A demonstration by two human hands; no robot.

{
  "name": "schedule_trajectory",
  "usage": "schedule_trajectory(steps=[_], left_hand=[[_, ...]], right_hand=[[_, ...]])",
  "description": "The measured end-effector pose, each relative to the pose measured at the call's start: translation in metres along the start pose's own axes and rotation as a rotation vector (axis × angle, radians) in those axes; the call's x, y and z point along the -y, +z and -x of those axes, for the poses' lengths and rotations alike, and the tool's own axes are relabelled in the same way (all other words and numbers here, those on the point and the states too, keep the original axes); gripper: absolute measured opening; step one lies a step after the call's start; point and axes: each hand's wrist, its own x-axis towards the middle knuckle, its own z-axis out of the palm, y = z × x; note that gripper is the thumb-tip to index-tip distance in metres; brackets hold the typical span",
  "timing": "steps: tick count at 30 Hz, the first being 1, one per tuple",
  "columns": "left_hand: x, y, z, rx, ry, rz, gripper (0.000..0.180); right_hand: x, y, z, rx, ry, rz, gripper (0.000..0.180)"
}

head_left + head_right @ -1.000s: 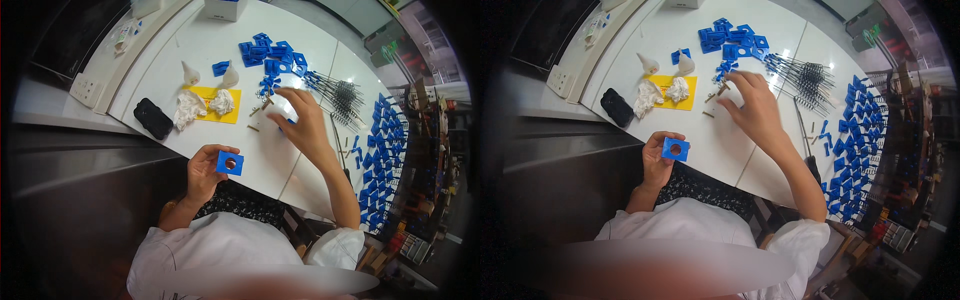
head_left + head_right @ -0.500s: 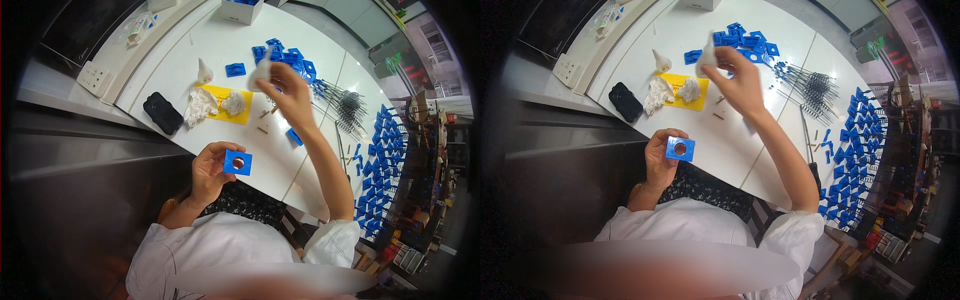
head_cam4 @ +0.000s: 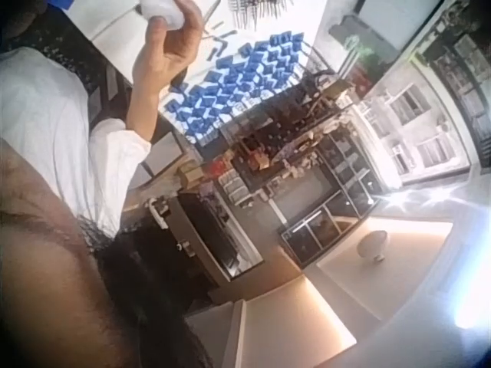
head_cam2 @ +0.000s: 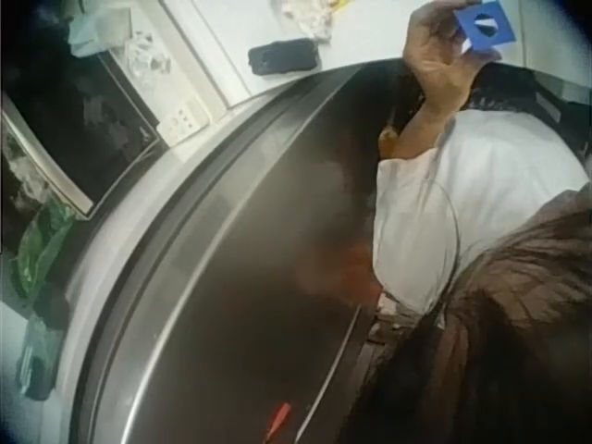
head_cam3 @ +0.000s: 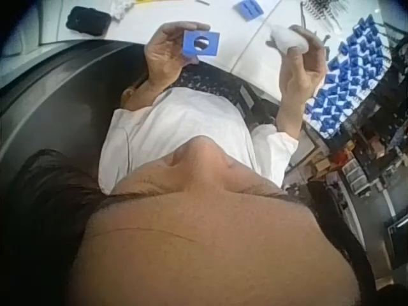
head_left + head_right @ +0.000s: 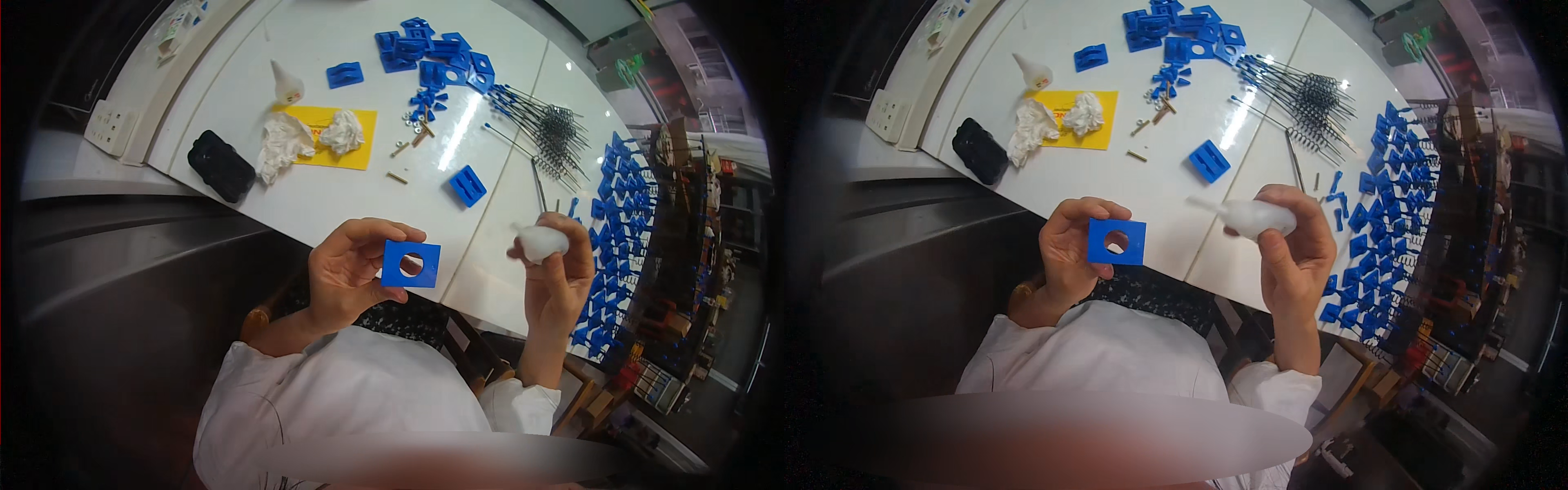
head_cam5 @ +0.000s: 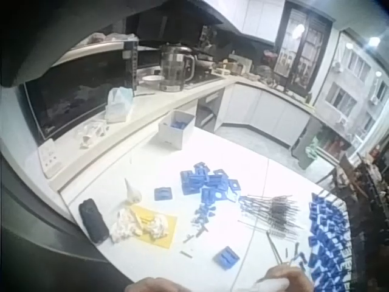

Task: Apply glue to blue plastic housing and insert electrical components and springs.

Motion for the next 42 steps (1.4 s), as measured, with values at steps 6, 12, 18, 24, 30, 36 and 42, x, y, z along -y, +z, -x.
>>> schedule_trajectory(steps=[6,12,18,24,30,36,42], left_hand=[[0.006,0.012,-0.005,0.049,0.045,-0.017,0.052],[0.007,0.022,-0.010,0.074,0.035,-0.013,0.053],[0.009,0.028,-0.015,0.086,0.064,-0.045,0.054],[0.008,0.030,-0.018,0.099,0.073,-0.057,0.054],[0.009,0.032,-0.020,0.110,0.091,-0.061,0.055],[0.011,0.032,-0.020,0.097,0.097,-0.065,0.056],[0.012,0.032,-0.020,0.106,0.113,-0.079,0.056]], right_hand=[[0.002,-0.010,0.010,0.027,-0.102,0.175,0.039],[0.004,-0.013,0.011,-0.013,-0.187,0.225,0.038],[0.008,-0.016,0.010,-0.021,-0.236,0.272,0.035],[0.016,-0.013,0.009,-0.004,-0.326,0.356,0.036],[0.022,-0.012,0.007,0.054,-0.401,0.414,0.035],[0.025,-0.012,0.006,0.055,-0.465,0.463,0.034],[0.028,-0.011,0.008,0.077,-0.502,0.498,0.033]])
